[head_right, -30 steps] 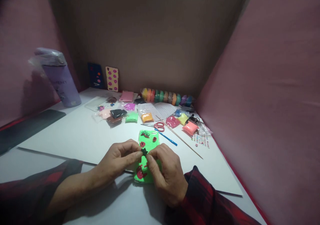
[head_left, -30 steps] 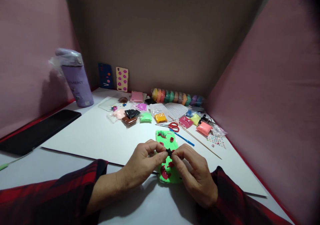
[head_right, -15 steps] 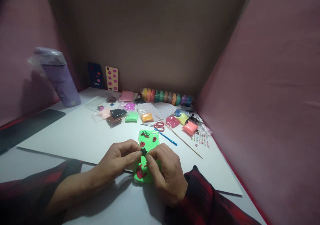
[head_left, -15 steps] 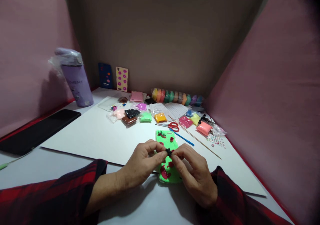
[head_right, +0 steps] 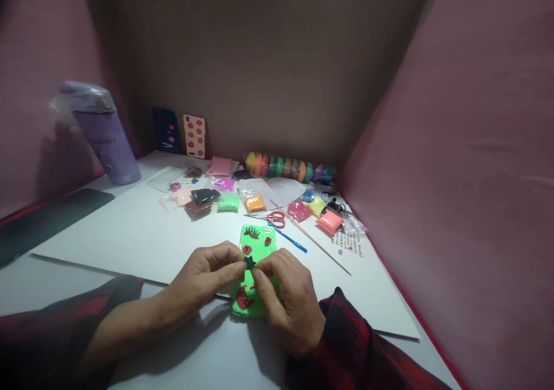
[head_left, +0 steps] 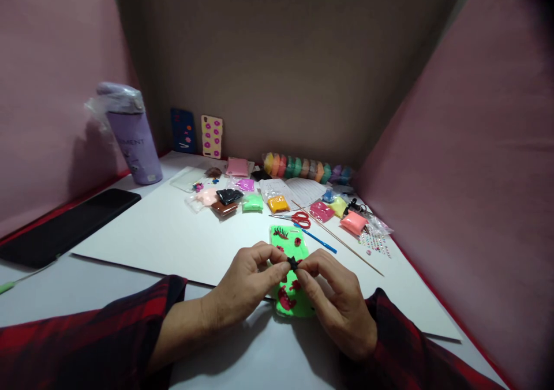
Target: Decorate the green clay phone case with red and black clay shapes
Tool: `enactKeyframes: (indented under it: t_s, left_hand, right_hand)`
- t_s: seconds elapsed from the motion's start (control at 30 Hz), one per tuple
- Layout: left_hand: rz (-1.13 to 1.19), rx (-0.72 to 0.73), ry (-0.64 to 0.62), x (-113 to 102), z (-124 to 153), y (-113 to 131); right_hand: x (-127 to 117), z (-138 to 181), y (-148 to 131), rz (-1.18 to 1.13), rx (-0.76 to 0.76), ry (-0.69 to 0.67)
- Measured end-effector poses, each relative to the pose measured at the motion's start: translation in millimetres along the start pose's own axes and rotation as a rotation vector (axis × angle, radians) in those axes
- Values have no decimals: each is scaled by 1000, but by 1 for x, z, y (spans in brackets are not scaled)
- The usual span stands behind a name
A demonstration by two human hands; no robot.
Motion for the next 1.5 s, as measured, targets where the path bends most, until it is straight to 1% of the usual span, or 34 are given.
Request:
enactKeyframes:
  t_s: [0.33,0.77,0.93,1.17,1.5]
  left_hand:
    - [43,4,-3,-1,0,-7]
    - [25,15,10,0,-1,-6]
    - [15,41,14,0,-1,-4]
    - [-36,41,25,1,-1,-1]
    - [-19,76,16,-1,-1,0]
  right_hand:
    - [-1,0,1,-3,39,0]
    - [-1,0,0,-3,59,16]
    - [0,0,-1,1,47,19]
    - [-1,1,0,8,42,10]
    - [0,1,-1,12,25,6]
Point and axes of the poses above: each hand's wrist, its own z-axis away from the middle knuckle, its own x-axis out of the palm, y = z × x, the point moved 1 cm from there along -z, towards the middle knuckle
